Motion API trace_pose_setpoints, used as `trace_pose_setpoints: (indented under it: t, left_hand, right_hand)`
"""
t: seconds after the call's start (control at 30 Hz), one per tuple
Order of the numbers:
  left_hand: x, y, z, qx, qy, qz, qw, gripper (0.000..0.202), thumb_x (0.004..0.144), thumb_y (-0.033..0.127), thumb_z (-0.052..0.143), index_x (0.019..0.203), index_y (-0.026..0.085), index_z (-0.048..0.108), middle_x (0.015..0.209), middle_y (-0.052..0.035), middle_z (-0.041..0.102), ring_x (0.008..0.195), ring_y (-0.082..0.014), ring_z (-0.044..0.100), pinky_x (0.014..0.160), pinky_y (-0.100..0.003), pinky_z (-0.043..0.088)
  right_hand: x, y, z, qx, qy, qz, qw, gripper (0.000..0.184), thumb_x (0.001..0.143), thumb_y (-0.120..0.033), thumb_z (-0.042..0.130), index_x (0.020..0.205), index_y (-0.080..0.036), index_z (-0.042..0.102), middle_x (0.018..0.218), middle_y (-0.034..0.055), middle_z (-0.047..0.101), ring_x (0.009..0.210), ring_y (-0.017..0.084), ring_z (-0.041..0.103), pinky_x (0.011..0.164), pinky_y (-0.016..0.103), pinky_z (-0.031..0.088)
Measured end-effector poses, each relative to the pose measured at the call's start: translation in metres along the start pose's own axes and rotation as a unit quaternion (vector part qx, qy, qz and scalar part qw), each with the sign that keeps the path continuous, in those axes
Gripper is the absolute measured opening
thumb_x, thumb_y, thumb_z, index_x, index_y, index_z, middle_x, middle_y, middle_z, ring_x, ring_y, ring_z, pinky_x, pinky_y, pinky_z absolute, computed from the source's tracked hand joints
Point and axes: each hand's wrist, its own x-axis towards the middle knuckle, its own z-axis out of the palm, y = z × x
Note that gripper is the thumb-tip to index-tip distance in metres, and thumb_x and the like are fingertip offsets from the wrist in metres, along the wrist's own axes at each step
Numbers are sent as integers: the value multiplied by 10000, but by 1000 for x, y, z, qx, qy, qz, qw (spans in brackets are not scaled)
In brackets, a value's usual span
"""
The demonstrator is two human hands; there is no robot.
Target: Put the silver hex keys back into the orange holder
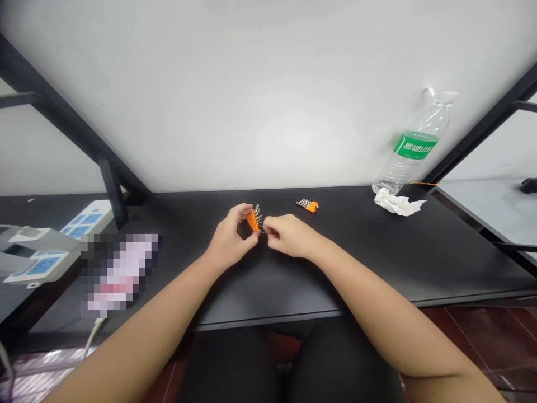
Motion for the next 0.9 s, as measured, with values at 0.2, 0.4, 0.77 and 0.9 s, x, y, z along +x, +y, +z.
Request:
trace_pose_setpoints:
  t: [0.2,0.4,0.77,0.9]
  left_hand:
    - [-1,0,0,-8,19,12,1000,586,805,213,720,1345,229,493,1310,-85,673,1198,-233,678,1064,-392,551]
    - [-1,0,0,-10,16,9,1000,589,808,215,724,1346,233,488,1317,-85,671,1204,-232,676,1070,-394,548]
    - [-2,1,-3,21,-12,5,1000,600,819,225,728,1366,254,484,1325,-75,677,1202,-239,684,1050,-391,559]
    - [-4,0,-2,25,-49,20,998,620,828,235,724,1392,277,469,1306,-50,693,1208,-232,687,1052,-390,561]
  right_hand:
    - [1,1,-5,15,42,-25,999,138,830,-61,538,815,-199,541,713,-36,561,625,110,492,629,242,365]
    - [-2,0,-10,7,24,-23,999,120,864,-87,528,826,-195,566,729,-13,579,635,124,495,640,250,363]
    - [-6,2,-19,-92,32,-51,994,199,994,-144,503,931,-180,688,852,59,665,756,170,590,695,287,421]
    - [-7,-1,-22,-146,24,-70,986,244,1006,-126,487,970,-182,721,863,67,661,718,166,587,645,282,401]
